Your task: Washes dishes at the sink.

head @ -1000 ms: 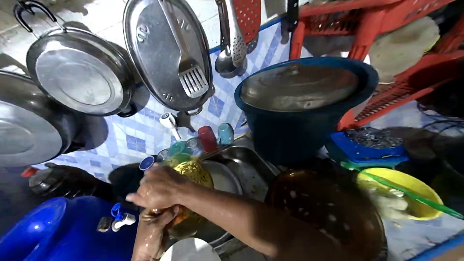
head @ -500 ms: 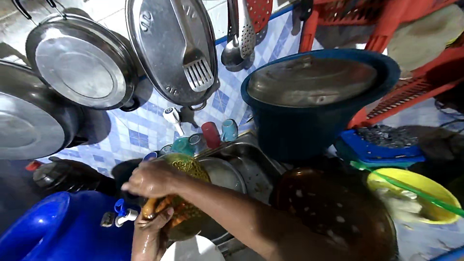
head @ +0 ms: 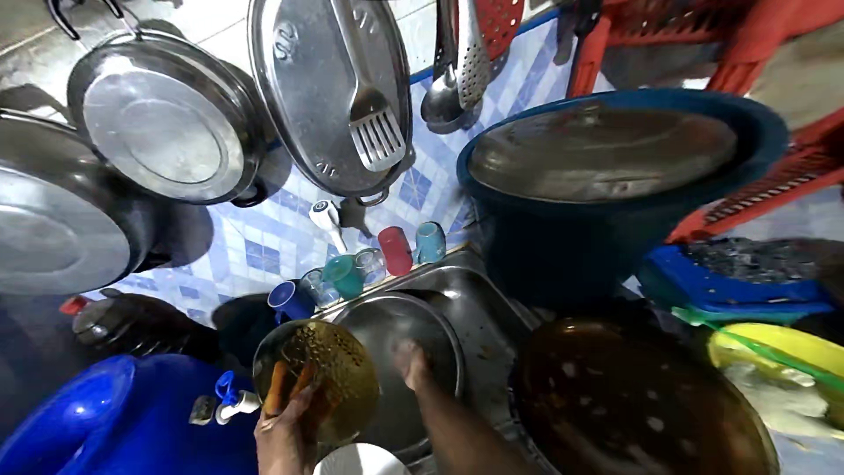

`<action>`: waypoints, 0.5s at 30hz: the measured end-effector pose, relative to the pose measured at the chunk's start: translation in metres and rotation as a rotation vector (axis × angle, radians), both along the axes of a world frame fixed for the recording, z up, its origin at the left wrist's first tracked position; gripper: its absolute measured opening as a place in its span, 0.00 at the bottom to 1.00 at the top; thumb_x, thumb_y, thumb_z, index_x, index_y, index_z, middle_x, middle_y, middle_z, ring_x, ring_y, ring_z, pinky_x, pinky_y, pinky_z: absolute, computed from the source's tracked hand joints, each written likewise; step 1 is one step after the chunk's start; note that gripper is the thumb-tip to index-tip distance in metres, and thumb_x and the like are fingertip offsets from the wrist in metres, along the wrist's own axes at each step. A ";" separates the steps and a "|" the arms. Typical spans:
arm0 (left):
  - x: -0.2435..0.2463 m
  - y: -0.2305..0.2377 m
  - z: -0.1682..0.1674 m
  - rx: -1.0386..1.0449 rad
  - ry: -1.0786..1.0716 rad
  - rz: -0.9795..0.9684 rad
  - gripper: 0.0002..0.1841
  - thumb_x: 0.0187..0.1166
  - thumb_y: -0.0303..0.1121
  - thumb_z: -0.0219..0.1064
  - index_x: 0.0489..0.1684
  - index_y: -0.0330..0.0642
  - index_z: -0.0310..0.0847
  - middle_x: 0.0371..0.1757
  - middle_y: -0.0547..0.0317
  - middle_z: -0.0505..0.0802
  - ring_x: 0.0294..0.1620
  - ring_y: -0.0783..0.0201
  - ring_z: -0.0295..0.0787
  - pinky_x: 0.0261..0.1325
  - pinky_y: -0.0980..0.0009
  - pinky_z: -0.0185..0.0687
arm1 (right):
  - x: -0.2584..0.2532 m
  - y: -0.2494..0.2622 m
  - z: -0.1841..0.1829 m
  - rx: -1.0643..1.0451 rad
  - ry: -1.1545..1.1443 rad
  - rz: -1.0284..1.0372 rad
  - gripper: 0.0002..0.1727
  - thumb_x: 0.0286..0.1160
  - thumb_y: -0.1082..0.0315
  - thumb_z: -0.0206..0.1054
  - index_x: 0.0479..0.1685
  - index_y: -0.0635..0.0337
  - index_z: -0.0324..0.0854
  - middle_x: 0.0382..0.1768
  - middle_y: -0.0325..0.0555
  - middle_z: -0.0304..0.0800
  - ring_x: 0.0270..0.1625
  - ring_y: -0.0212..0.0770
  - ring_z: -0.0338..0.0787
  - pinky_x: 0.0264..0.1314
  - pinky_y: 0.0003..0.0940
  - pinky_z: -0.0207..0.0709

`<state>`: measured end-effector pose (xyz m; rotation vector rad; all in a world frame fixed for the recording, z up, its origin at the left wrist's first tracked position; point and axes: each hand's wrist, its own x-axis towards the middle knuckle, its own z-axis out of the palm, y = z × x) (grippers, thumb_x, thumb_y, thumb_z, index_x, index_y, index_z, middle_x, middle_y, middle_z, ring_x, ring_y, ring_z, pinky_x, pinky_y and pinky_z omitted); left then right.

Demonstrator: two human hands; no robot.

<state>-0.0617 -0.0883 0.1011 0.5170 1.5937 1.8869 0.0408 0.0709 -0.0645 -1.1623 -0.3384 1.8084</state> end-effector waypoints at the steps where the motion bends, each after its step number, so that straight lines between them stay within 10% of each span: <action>1: 0.001 0.005 -0.003 -0.024 -0.010 0.011 0.16 0.80 0.16 0.60 0.64 0.29 0.71 0.36 0.51 0.93 0.28 0.63 0.93 0.30 0.66 0.93 | -0.002 -0.003 0.007 0.014 0.271 0.022 0.22 0.96 0.62 0.41 0.70 0.68 0.70 0.59 0.58 0.87 0.57 0.47 0.89 0.59 0.41 0.84; 4: -0.001 0.025 -0.011 -0.064 -0.044 0.021 0.14 0.78 0.16 0.62 0.61 0.28 0.73 0.36 0.48 0.92 0.29 0.61 0.93 0.30 0.64 0.92 | -0.024 -0.010 0.075 0.281 0.542 0.251 0.25 0.95 0.61 0.36 0.62 0.69 0.75 0.56 0.56 0.90 0.57 0.46 0.92 0.63 0.40 0.84; 10: -0.007 0.036 -0.019 -0.011 -0.069 -0.115 0.07 0.82 0.18 0.53 0.49 0.34 0.74 0.24 0.57 0.89 0.20 0.68 0.87 0.21 0.71 0.86 | -0.051 -0.035 0.145 1.146 -0.535 0.693 0.26 0.94 0.58 0.51 0.85 0.57 0.73 0.89 0.52 0.65 0.92 0.51 0.61 0.93 0.53 0.50; 12: -0.008 0.025 -0.016 0.045 -0.071 -0.175 0.12 0.78 0.16 0.55 0.55 0.31 0.74 0.31 0.53 0.93 0.25 0.64 0.92 0.26 0.69 0.90 | -0.039 -0.012 0.135 1.014 -0.740 0.701 0.30 0.94 0.49 0.48 0.91 0.46 0.65 0.90 0.51 0.63 0.92 0.56 0.61 0.91 0.62 0.51; 15: -0.011 0.011 -0.018 0.133 -0.072 -0.228 0.23 0.72 0.17 0.56 0.70 0.32 0.69 0.40 0.53 0.95 0.31 0.64 0.95 0.32 0.67 0.93 | -0.008 0.011 0.118 0.606 -0.590 0.609 0.34 0.93 0.41 0.45 0.84 0.57 0.71 0.80 0.64 0.76 0.83 0.64 0.73 0.83 0.67 0.63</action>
